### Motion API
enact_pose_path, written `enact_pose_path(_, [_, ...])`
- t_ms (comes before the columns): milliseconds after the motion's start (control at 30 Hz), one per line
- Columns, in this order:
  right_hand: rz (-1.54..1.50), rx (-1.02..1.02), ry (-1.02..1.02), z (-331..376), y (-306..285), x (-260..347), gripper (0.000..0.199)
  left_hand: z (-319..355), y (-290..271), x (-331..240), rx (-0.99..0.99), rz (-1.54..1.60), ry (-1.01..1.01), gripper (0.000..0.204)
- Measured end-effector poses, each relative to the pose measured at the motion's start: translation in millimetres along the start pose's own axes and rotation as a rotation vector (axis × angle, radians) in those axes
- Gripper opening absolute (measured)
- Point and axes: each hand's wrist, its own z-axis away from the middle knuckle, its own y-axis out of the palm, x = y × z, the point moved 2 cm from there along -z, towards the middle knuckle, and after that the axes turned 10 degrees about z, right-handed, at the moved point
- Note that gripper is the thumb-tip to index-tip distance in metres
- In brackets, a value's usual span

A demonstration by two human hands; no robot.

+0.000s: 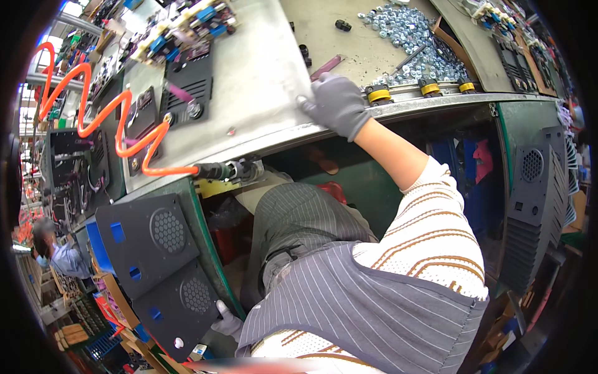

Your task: The recorder assembles components, including fans and switches, into a metal electronics chassis using an air screwdriver.

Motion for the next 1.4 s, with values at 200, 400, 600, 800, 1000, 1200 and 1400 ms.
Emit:
enact_pose_path(200, [-0.168,0.187,-0.320,-24,-5,-4,0.037,5,-1,-2,-0.068,-0.279,-0.095,0.049])
enact_pose_path(400, [0.196,-0.085,0.066,-137,31,-118,0.038,5,0,-4,-0.024,-0.293,-0.093,0.052])
enact_pose_path(600, [0.095,0.294,-0.050,-167,61,-165,0.042,4,3,-3,0.023,-0.289,-0.109,0.055])
enact_pose_path(800, [-0.133,0.301,-0.078,-175,39,-123,0.052,8,1,-4,0.053,-0.271,-0.132,0.059])
enact_pose_path(1000, [0.109,-0.163,-0.393,-222,71,-56,0.046,12,0,-6,0.047,-0.246,-0.135,0.064])
enact_pose_path(1200, [0.156,0.172,-0.257,-224,77,-58,0.041,27,-2,-45,-0.230,-0.257,0.156,0.049])
enact_pose_path(1400, [-1.127,0.052,-0.403,-119,-33,-38,0.040,33,-7,-98,0.266,0.730,-0.794,0.018])
